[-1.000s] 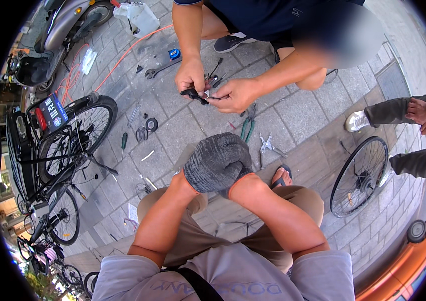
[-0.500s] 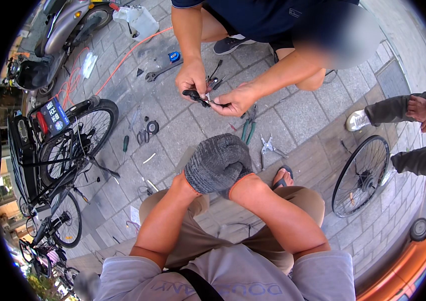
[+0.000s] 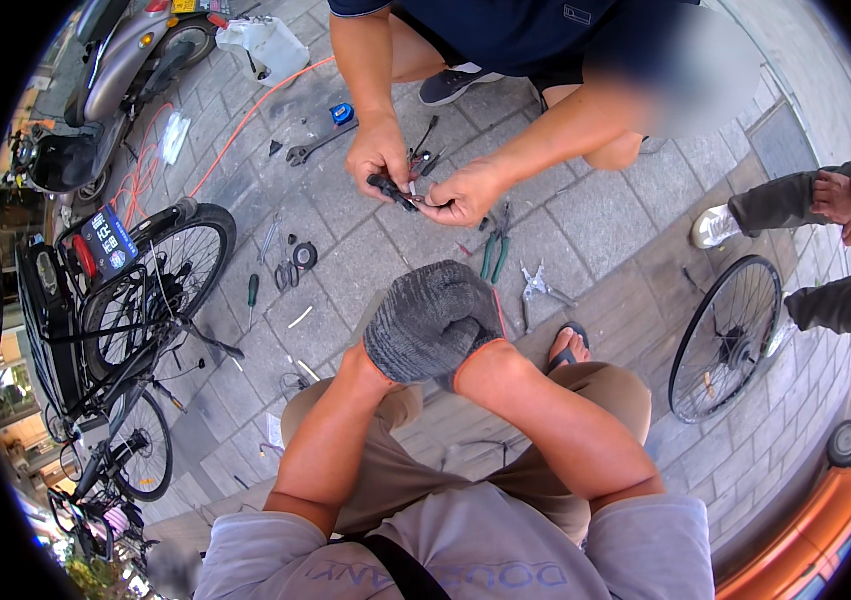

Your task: The person sits on the sidewalk and works on the electrical wiring of a bicycle, using pliers to strip wire insulation and a multimeter to test connections. They manipulate small wires and connectors while a coworker assists with holding parts.

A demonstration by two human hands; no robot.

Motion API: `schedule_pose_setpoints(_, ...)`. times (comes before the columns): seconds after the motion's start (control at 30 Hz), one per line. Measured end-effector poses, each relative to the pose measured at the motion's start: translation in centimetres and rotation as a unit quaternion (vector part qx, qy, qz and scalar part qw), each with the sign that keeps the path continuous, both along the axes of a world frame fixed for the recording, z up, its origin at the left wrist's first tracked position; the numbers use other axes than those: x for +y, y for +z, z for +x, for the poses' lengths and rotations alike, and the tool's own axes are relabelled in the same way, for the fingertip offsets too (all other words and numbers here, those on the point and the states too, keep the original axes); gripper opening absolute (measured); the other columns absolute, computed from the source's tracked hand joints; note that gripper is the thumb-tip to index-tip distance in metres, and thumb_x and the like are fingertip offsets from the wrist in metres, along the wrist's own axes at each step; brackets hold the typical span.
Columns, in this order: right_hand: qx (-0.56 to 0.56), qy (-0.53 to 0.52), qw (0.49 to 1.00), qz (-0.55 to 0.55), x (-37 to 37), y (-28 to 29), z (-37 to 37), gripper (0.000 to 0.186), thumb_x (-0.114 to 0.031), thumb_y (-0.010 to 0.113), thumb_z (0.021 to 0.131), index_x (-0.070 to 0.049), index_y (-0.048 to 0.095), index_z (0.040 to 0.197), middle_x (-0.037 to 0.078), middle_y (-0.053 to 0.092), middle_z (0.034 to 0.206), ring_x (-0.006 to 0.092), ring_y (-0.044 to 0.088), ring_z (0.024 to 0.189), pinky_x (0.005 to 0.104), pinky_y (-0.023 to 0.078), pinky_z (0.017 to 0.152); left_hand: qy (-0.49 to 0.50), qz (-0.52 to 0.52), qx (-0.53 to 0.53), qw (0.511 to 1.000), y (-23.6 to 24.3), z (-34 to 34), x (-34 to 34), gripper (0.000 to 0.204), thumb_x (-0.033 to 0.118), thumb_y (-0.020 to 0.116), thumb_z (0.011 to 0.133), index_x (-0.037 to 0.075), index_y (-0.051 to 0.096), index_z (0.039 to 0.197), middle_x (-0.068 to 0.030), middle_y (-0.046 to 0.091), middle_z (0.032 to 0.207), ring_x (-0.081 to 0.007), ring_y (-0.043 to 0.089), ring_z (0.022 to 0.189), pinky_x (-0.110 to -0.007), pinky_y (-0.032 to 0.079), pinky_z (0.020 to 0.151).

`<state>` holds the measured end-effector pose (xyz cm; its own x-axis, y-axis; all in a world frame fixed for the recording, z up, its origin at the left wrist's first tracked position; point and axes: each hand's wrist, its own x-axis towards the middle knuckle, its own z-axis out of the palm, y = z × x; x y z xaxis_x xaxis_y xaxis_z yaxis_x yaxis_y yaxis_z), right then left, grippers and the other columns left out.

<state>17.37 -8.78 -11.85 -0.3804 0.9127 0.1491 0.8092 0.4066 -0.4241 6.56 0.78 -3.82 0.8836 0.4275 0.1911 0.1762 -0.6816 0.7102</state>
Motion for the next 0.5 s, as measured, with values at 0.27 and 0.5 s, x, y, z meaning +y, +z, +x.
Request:
schedule_pose_setpoints(0.27,0.003,-0.003,1.000,0.000,0.06,-0.24,-0.37,0.032,-0.024,0.061,0.089,-0.010,0.070,0.116,0.015,0.070,0.119,0.0347,0.066,0.110,0.0484,0.050,0.093,0.009,-0.006,-0.022,1.000,-0.08,0.00,0.04,0.022,0.016,0.068,0.077,0.012,0.073,0.098,-0.0131,0.070,0.105,-0.0349,0.067,0.097,-0.047,0.054,0.086)
schedule_pose_setpoints(0.5,0.002,-0.006,1.000,-0.003,0.04,-0.23,-0.20,0.031,-0.023,0.061,0.089,-0.010,0.070,0.116,0.015,0.070,0.119,0.0345,0.067,0.109,0.0484,0.051,0.092,0.011,-0.008,-0.018,1.000,0.01,0.12,0.08,0.020,0.015,0.067,0.077,0.013,0.074,0.095,-0.0120,0.070,0.103,-0.0348,0.067,0.096,-0.046,0.055,0.084)
